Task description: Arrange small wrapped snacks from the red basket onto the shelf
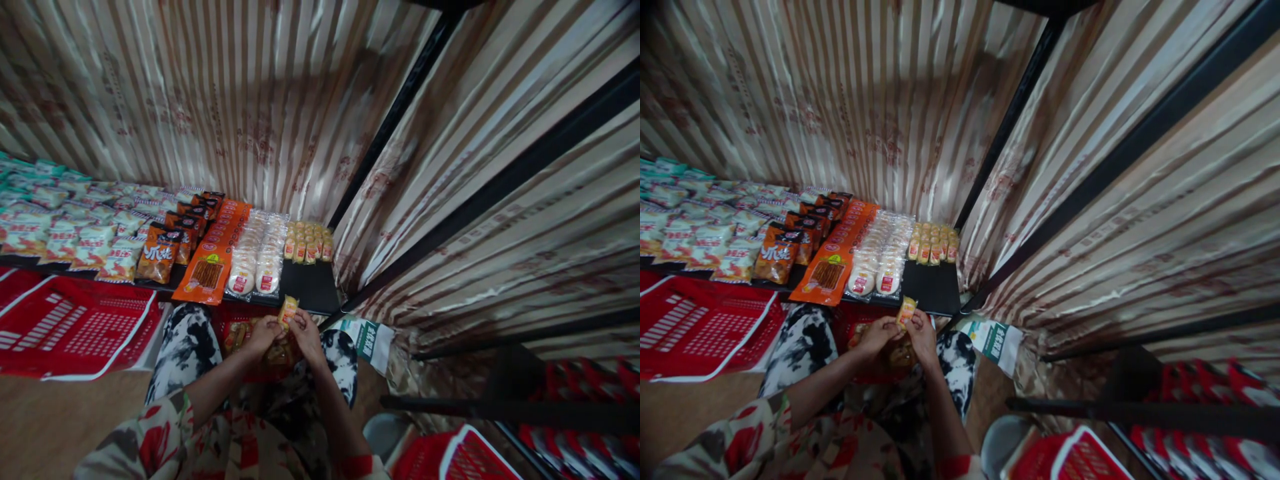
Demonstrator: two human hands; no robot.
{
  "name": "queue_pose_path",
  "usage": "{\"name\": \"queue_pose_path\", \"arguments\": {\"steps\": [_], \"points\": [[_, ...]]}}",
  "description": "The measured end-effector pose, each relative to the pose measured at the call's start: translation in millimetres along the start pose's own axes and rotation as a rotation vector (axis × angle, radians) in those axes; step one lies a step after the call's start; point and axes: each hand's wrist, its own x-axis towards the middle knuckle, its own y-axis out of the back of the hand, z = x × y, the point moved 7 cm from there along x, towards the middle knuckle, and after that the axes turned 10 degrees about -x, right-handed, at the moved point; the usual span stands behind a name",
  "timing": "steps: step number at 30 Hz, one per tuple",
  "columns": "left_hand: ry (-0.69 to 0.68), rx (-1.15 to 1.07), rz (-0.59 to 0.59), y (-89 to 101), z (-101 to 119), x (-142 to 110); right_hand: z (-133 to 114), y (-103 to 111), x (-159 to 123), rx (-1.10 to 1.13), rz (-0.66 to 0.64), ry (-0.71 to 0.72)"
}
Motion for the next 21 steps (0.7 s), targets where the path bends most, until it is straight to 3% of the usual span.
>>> {"name": "queue_pose_path", "arguments": {"steps": [9, 17, 21], "points": [[-0.040, 0.043, 0.000, -32.2, 11, 7, 2, 17, 10, -0.074, 0.066, 0.068], [-0.203, 0.327, 0.077, -43.0, 26, 21, -11, 37, 27, -0.192, 0.129, 0.108], [-0.255, 0.410, 0.032, -55.7, 32, 31, -13, 44, 39, -0.225, 0.126, 0.129]]}}
